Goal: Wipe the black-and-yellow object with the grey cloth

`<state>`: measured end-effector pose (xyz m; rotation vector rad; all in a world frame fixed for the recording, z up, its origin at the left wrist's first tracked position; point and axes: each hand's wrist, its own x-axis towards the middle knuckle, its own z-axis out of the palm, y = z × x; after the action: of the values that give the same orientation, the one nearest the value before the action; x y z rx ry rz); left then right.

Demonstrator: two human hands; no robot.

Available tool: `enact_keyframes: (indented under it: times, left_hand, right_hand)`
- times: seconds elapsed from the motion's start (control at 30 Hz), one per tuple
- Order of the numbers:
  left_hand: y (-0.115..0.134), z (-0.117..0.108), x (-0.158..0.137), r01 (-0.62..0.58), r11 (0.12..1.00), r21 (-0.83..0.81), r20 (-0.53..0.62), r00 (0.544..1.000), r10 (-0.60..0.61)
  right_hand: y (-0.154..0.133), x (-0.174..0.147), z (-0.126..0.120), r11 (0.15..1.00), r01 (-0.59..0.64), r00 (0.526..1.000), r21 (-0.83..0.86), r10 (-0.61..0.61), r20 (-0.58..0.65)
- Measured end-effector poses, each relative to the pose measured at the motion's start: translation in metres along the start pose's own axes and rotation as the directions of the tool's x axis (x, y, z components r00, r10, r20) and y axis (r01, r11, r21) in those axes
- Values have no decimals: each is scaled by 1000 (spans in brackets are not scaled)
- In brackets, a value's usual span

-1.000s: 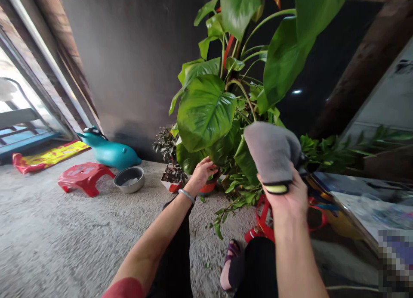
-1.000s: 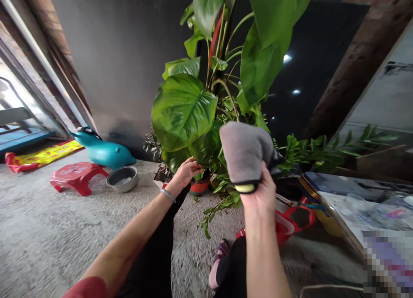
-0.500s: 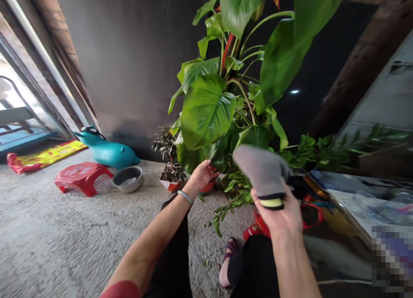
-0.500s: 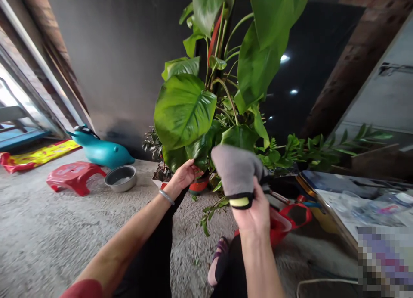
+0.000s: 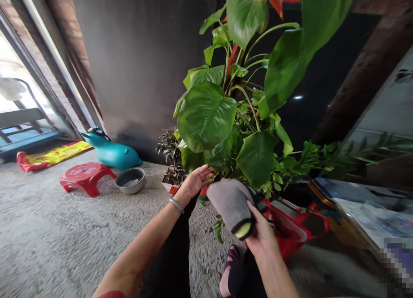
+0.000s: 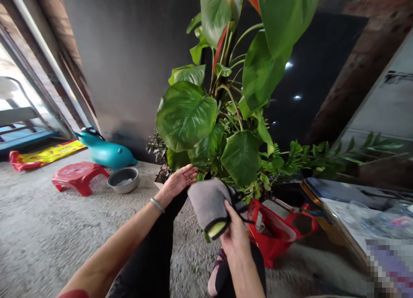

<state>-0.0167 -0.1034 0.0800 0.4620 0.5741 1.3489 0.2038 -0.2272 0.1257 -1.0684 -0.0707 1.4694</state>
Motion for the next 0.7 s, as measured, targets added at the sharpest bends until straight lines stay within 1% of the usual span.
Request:
enact_keyframes:
  times: [0.03, 0.07, 0.1, 0.13, 0.17, 0.2, 0.23, 0.27, 0.3, 0.33, 0.37, 0.4, 0.43, 0.5, 0.57, 0.6, 0.63, 0.67, 0.7]
  left_hand:
    - [1, -11, -3, -17, 1000, -25, -59, 998, 16]
    - [1, -21, -6, -53, 997, -53, -146, 988, 45]
    - [1, -31, -7, -102, 992, -74, -259, 963, 80]
    - [0, -38, -7, -161, 984, -75, -381, 917, 121]
    - [-1, -44, -6, -218, 975, -44, -490, 855, 169]
    - [-2, -48, -3, -266, 964, 14, -564, 794, 227]
    - [-4, -49, 1, -304, 949, 85, -595, 749, 293]
    - [-7, -49, 5, -329, 932, 154, -582, 731, 355]
    - [-10, -47, 10, -341, 917, 207, -540, 742, 397]
    - [-13, -45, 15, -336, 911, 239, -482, 774, 411]
    - [-15, -42, 19, -312, 916, 254, -426, 814, 395]
    - [-18, -40, 23, -279, 925, 259, -384, 849, 364]
    - [-21, -39, 25, -245, 934, 261, -354, 876, 328]
    - [-25, -39, 29, -182, 948, 261, -322, 909, 263]
    - [-30, -41, 30, -131, 963, 237, -302, 932, 201]
    - [-32, -42, 31, -110, 971, 214, -284, 944, 170]
    - [-35, -42, 31, -95, 978, 188, -262, 954, 143]
    - [-37, -43, 31, -86, 983, 162, -238, 963, 124]
    - [-38, -43, 31, -85, 986, 142, -208, 971, 113]
  right_hand:
    - [-8, 0, -13, 1000, 27, 1000, 14, -27, -3]
    - [-19, -1, -20, 996, 74, 997, 40, -74, 8]
    - [-30, -2, -20, 988, 131, 991, 78, -134, 28]
    - [-42, -2, -13, 973, 194, 978, 125, -202, 56]
    - [-51, -2, 1, 952, 253, 958, 173, -271, 89]
    - [-56, 0, 20, 927, 305, 934, 217, -336, 123]
    - [-57, 4, 41, 906, 342, 907, 252, -388, 162]
    - [-52, 9, 63, 894, 360, 886, 267, -417, 202]
    - [-43, 15, 82, 901, 354, 881, 251, -412, 235]
    - [-28, 21, 97, 924, 327, 896, 198, -370, 245]
    - [-10, 28, 105, 953, 280, 928, 115, -300, 223]
    - [9, 34, 106, 976, 218, 961, 17, -218, 171]
    - [28, 38, 100, 986, 148, 985, -71, -140, 103]
    - [59, 42, 69, 986, 23, 1000, -165, -24, -4]
    - [70, 37, 31, 983, -59, 998, -171, 58, -11]
    - [67, 31, 16, 985, -71, 997, -158, 73, 7]
    - [60, 24, 7, 989, -51, 998, -139, 56, 31]
    - [49, 17, 4, 994, 5, 998, -113, 2, 62]
    - [35, 10, 9, 993, 95, 991, -77, -87, 102]
